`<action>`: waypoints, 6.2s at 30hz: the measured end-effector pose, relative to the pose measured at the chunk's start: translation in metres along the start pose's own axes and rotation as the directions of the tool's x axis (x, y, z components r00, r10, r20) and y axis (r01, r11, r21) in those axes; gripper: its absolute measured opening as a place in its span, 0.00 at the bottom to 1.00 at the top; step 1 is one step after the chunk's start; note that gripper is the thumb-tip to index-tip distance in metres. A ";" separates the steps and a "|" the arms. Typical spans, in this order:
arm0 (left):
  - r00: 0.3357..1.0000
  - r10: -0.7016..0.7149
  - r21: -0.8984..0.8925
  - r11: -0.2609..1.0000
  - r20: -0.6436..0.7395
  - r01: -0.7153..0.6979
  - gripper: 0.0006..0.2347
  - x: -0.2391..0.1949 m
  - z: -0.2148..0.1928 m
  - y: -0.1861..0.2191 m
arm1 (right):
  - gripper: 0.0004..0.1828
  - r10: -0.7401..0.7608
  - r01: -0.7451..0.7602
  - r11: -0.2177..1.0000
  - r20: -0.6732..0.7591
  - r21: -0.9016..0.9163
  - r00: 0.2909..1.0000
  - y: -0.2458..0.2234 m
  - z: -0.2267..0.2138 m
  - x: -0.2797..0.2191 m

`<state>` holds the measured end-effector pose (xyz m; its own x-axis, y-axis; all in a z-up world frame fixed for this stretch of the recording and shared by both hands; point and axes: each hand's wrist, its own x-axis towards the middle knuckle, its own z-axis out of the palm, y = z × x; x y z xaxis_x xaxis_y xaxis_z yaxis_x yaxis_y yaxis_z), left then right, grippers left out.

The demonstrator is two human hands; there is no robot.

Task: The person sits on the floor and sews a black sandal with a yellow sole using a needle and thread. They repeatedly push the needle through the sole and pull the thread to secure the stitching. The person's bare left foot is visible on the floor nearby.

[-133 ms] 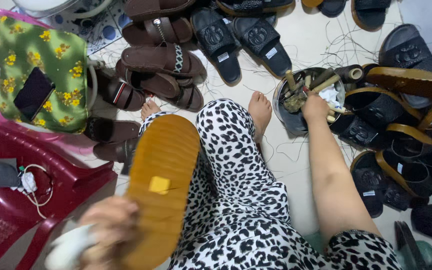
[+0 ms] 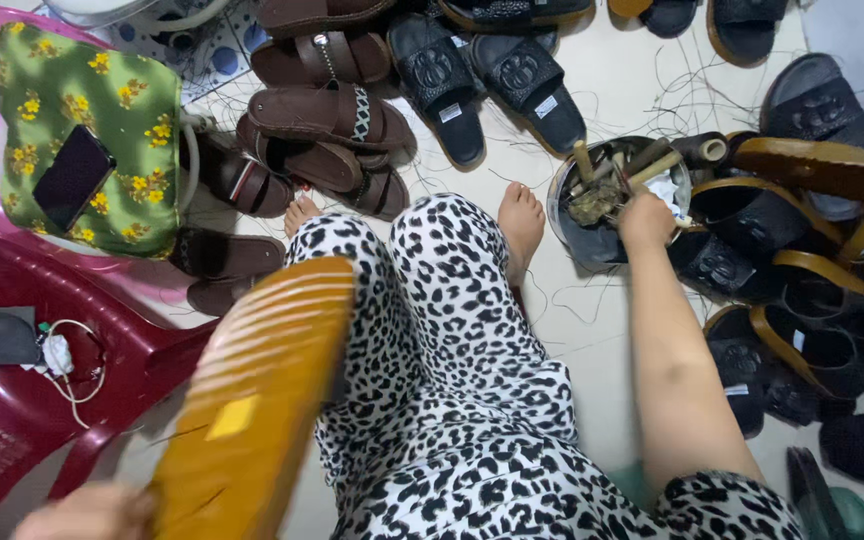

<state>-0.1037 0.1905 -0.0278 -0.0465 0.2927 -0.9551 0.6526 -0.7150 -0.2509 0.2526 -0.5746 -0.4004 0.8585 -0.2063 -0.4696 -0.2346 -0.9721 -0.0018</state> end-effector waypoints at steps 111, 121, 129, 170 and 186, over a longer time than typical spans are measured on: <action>0.524 0.220 -0.388 0.456 -0.823 -0.801 0.15 0.002 0.126 0.173 | 0.15 -0.292 0.054 0.180 0.001 0.982 0.956 -0.080 -0.126 -0.289; 0.177 0.319 -0.052 0.365 -0.931 -0.929 0.22 -0.043 0.122 0.220 | 0.13 0.167 -0.381 0.125 0.359 0.916 0.918 0.016 0.034 -0.118; 0.409 0.584 -0.045 0.536 -0.701 -0.843 0.18 -0.027 0.107 0.226 | 0.12 0.351 -0.216 0.444 0.053 0.870 0.935 0.015 0.042 -0.062; -0.271 0.094 0.287 0.286 -0.958 -0.914 0.02 -0.037 0.061 0.105 | 0.35 -0.609 0.884 0.431 -0.663 0.184 0.435 -0.222 -0.192 -0.324; -0.137 0.506 0.321 0.297 -0.851 -0.899 0.41 -0.054 0.051 0.294 | 0.30 -0.747 0.689 0.510 -0.132 0.515 0.651 -0.167 -0.257 -0.320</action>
<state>0.0519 -0.0678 -0.0577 0.9807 0.1385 0.1383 -0.0075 -0.6796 0.7336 0.1341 -0.3753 -0.0234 0.7948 0.5771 -0.1876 0.2372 -0.5800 -0.7793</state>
